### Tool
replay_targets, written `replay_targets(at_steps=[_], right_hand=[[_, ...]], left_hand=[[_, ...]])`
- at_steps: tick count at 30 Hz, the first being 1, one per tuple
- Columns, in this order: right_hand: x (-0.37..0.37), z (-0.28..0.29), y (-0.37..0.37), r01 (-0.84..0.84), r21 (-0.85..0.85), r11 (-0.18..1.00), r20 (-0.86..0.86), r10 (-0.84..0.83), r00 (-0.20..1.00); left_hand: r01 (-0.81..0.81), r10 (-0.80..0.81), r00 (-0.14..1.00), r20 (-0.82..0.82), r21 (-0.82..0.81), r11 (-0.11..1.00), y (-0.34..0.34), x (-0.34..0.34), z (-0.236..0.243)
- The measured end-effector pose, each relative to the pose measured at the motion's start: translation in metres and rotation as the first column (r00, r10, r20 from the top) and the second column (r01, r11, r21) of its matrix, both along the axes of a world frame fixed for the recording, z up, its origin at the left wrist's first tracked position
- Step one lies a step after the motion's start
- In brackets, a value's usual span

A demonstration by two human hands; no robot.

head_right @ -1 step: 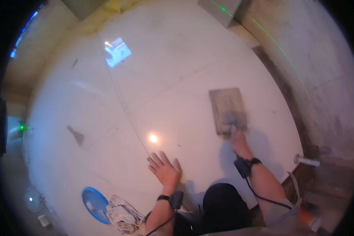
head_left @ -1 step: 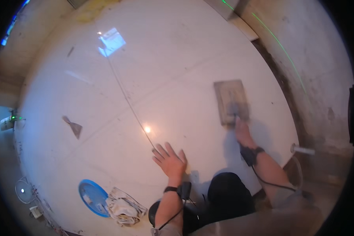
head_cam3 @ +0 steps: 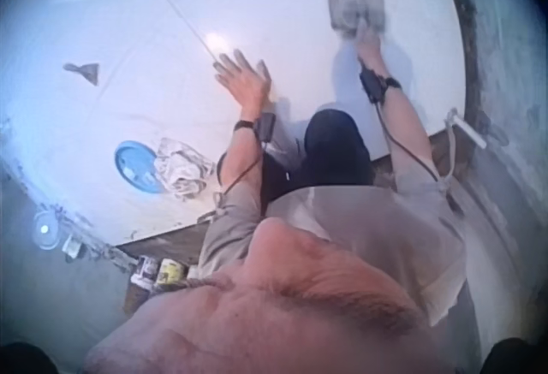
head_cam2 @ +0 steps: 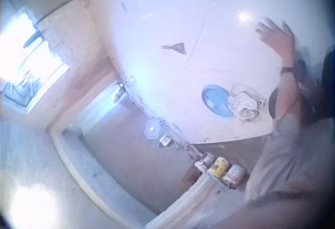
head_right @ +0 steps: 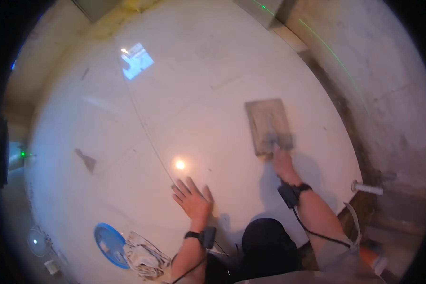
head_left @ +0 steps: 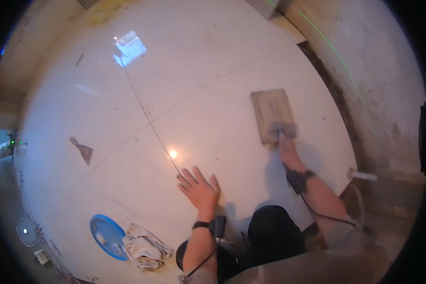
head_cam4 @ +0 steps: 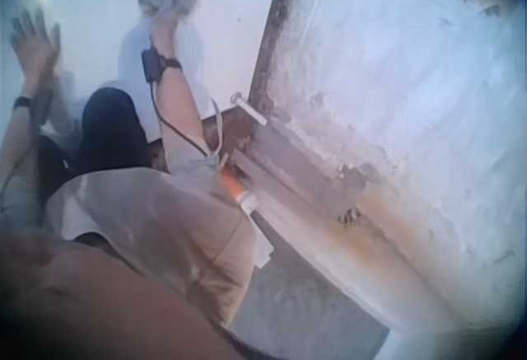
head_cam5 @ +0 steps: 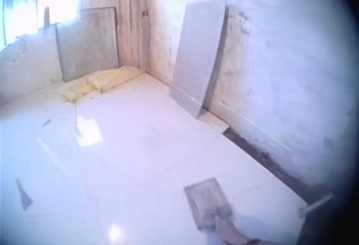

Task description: Apply adhesive, position tiles, and clear space using a shovel and trowel for floor tile installation.

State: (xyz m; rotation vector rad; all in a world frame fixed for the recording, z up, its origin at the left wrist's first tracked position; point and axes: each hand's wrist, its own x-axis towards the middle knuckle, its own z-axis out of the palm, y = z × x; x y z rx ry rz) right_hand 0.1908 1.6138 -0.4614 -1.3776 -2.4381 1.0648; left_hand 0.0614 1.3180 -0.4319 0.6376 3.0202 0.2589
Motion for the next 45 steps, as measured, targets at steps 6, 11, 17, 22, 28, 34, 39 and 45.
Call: replay_targets(at_steps=[6, 11, 17, 22, 28, 34, 39, 45], right_hand=[[0.026, 0.009, 0.016, -0.063, -0.045, 0.997, 0.105, 0.068, 0.992], [0.058, 0.055, -0.035, 0.199, -0.458, 0.866, 0.132, -0.155, 0.979], [0.096, 0.093, -0.026, 0.072, -0.438, 0.896, 0.19, 0.014, 0.982], [0.151, 0.062, -0.035, -0.232, -0.193, 0.954, 0.005, 0.237, 0.972], [0.21, 0.04, -0.091, -0.268, -0.225, 0.937, 0.025, 0.281, 0.959], [0.268, 0.007, -0.095, -0.603, 0.305, 0.737, -0.014, 0.636, 0.771], [0.282, 0.017, -0.143, -0.311, -0.153, 0.938, 0.041, 0.321, 0.946], [0.256, 0.021, -0.144, -0.423, 0.024, 0.906, 0.143, 0.416, 0.898]], left_hand=[[0.034, -0.03, 0.997, -0.072, 0.055, 0.998, -0.001, 0.021, -0.012], [0.155, -0.137, 0.969, -0.205, 0.075, 0.985, -0.019, 0.034, -0.033], [0.616, -0.615, 0.775, 0.148, 0.046, 0.787, -0.097, 0.102, 0.018], [0.62, -0.577, 0.741, 0.345, -0.02, 0.784, -0.125, 0.166, 0.03], [0.609, -0.512, 0.759, 0.401, -0.162, 0.776, -0.126, 0.203, 0.044], [0.547, -0.455, 0.752, 0.477, -0.068, 0.834, -0.131, 0.24, 0.044], [0.503, -0.429, 0.816, 0.388, -0.11, 0.857, -0.152, 0.292, 0.02], [0.532, -0.568, 0.776, 0.276, 0.198, 0.823, -0.179, 0.264, 0.039]])
